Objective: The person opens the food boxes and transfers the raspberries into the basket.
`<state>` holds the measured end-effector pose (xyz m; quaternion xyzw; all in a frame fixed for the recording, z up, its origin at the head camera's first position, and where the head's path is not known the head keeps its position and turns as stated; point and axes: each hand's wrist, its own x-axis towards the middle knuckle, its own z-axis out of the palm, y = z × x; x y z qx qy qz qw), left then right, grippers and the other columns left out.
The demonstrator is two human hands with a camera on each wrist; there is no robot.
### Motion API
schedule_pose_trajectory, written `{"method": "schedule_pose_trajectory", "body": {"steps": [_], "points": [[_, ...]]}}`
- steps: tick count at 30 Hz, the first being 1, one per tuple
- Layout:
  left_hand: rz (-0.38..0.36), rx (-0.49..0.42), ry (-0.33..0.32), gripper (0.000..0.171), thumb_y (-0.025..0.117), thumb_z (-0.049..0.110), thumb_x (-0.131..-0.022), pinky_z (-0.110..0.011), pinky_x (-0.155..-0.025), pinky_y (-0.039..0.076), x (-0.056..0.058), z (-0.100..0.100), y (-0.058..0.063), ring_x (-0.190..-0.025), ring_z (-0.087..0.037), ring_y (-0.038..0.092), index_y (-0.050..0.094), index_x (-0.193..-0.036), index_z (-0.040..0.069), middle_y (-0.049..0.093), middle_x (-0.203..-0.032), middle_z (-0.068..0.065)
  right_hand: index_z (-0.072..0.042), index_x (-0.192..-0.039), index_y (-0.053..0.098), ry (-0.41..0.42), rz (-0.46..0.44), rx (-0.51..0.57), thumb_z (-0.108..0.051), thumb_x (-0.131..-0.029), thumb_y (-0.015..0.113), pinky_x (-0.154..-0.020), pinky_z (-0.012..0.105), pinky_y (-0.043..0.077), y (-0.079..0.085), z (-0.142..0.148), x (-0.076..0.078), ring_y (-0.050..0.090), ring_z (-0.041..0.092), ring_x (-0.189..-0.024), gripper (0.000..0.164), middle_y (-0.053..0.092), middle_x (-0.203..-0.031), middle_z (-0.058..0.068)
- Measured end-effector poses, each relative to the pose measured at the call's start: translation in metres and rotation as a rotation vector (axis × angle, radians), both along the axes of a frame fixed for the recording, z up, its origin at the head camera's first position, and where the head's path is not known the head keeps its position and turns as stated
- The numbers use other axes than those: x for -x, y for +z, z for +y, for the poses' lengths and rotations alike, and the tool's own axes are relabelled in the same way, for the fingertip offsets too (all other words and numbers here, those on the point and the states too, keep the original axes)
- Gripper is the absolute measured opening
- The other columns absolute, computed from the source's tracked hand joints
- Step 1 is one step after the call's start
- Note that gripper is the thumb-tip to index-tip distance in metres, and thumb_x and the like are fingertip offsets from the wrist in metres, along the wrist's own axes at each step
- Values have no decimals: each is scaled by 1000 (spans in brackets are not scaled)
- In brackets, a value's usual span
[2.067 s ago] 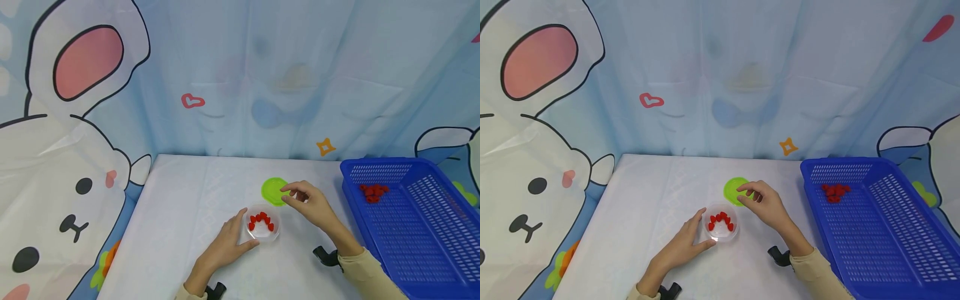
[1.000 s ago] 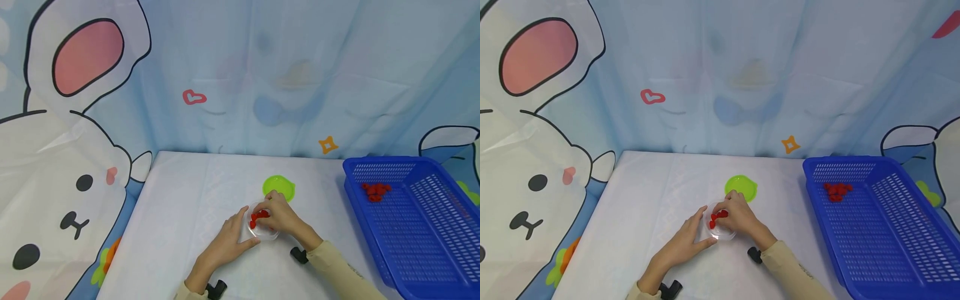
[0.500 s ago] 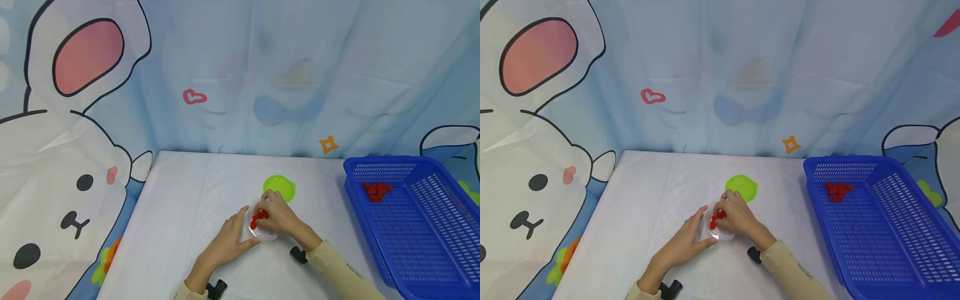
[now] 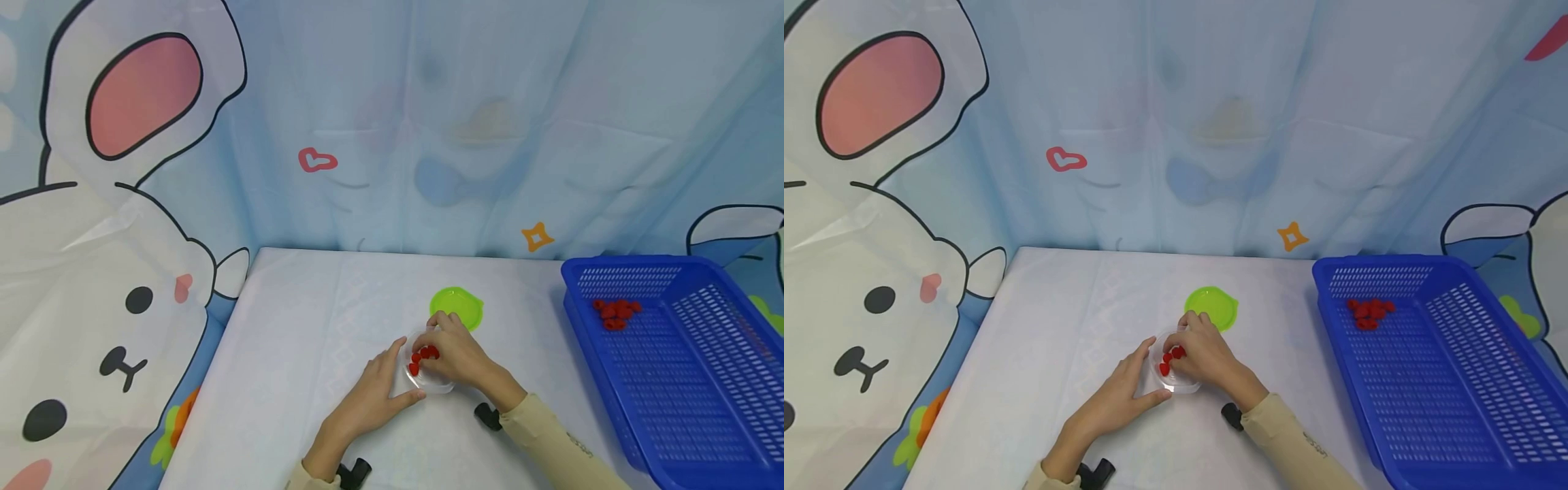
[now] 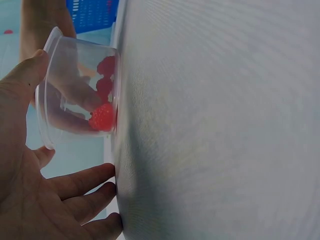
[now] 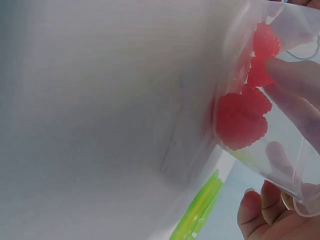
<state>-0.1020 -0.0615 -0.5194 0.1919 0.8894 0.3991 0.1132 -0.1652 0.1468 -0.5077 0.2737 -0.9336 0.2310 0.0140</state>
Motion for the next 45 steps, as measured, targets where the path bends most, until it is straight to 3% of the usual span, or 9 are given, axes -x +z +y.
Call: {"method": "schedule_pose_trajectory", "body": {"steps": [8,14,23,26,33,39,45], "points": [[3,3,-4,95,66,59,-89,-53,-111,35,0,0,-1,-141,-32,34,13,-161,26,33,-157,-11,-26,-84,77,0,28,-26,-17,-75,88,-76,35,43,-1,0,0,44,25,-97,16,54,-105,5],[-7,9,-5,95,66,61,-89,-53,-110,35,-1,1,1,-141,-32,34,14,-161,25,34,-156,-11,-27,-84,77,2,36,12,-18,-77,87,-75,34,43,-2,5,-1,44,23,-96,16,54,-104,4],[-5,10,-4,96,62,66,-89,-52,-110,35,-2,0,-1,-141,-31,34,13,-161,25,34,-156,-11,-25,-87,76,2,-81,288,-13,-81,83,-79,40,45,0,17,-3,45,23,-102,15,52,-103,0],[-4,9,-4,96,64,63,-89,-53,-110,35,-1,0,-1,-141,-31,34,14,-161,25,34,-156,-11,-24,-88,76,-3,-85,388,-11,-82,83,-83,44,46,-1,23,-3,46,22,-104,16,53,-106,2],[-11,2,2,95,66,60,-89,-53,-110,36,-1,0,0,-141,-31,34,14,-161,25,34,-156,-11,-22,-98,75,-18,-44,520,-10,-86,79,-74,44,45,1,38,-2,51,24,-99,17,58,-105,-3],[-18,-6,13,95,70,54,-90,-54,-109,36,-1,1,0,-141,-30,34,14,-161,26,34,-156,-9,-19,-104,74,-64,-58,559,-11,-88,78,-74,34,48,14,49,-3,55,20,-90,18,64,-101,-3],[-28,0,22,95,69,57,-89,-54,-109,36,-2,2,0,-140,-30,35,15,-161,26,35,-156,-10,-16,-106,73,-128,-78,576,-11,-90,76,-72,29,48,41,60,-10,55,17,-85,17,63,-98,-3]]}}
